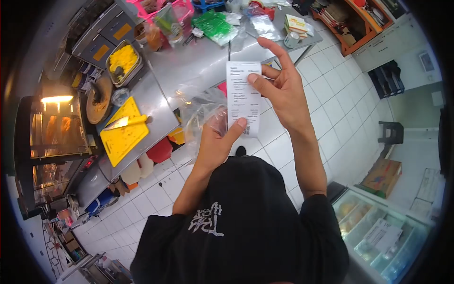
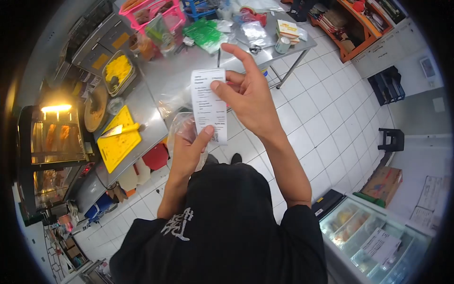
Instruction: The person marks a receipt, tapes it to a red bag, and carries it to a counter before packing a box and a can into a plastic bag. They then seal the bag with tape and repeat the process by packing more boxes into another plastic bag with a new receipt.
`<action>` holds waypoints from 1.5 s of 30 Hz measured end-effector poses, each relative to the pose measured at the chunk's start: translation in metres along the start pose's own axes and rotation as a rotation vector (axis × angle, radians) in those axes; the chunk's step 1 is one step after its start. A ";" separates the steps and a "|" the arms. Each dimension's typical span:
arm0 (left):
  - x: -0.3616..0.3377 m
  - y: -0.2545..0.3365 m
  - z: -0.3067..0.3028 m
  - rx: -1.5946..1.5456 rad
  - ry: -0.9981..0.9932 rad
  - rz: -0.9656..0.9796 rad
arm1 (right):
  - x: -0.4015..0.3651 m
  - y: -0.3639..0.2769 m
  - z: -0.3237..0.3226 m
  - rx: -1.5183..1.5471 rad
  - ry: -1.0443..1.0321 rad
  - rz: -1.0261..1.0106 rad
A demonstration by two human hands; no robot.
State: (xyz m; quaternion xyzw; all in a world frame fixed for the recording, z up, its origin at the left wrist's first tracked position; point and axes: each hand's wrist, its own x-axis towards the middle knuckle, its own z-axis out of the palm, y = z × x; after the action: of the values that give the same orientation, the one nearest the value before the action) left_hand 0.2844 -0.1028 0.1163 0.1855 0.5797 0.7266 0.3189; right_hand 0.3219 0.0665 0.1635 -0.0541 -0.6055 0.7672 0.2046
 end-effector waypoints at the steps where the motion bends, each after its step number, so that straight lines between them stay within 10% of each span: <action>1: 0.018 -0.003 0.013 -0.034 -0.057 -0.016 | 0.012 -0.003 -0.021 -0.023 0.019 -0.008; 14: 0.262 -0.054 0.090 0.115 -0.294 -0.191 | 0.192 0.038 -0.216 0.038 0.177 0.076; 24: 0.359 -0.107 0.106 -0.001 -0.014 -0.310 | 0.276 0.112 -0.270 0.149 -0.099 0.451; 32: 0.413 -0.106 0.156 -0.117 0.118 -0.180 | 0.379 0.119 -0.468 -1.248 -0.587 -0.020; 45: 0.445 -0.086 0.211 -0.073 0.345 -0.133 | 0.402 0.156 -0.500 -1.389 -0.865 -0.003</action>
State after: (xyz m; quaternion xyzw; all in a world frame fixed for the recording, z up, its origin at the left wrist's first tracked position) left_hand 0.1166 0.3623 0.0433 0.0076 0.6101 0.7454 0.2686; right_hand 0.0830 0.6443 -0.0490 0.1332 -0.9682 0.1699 -0.1263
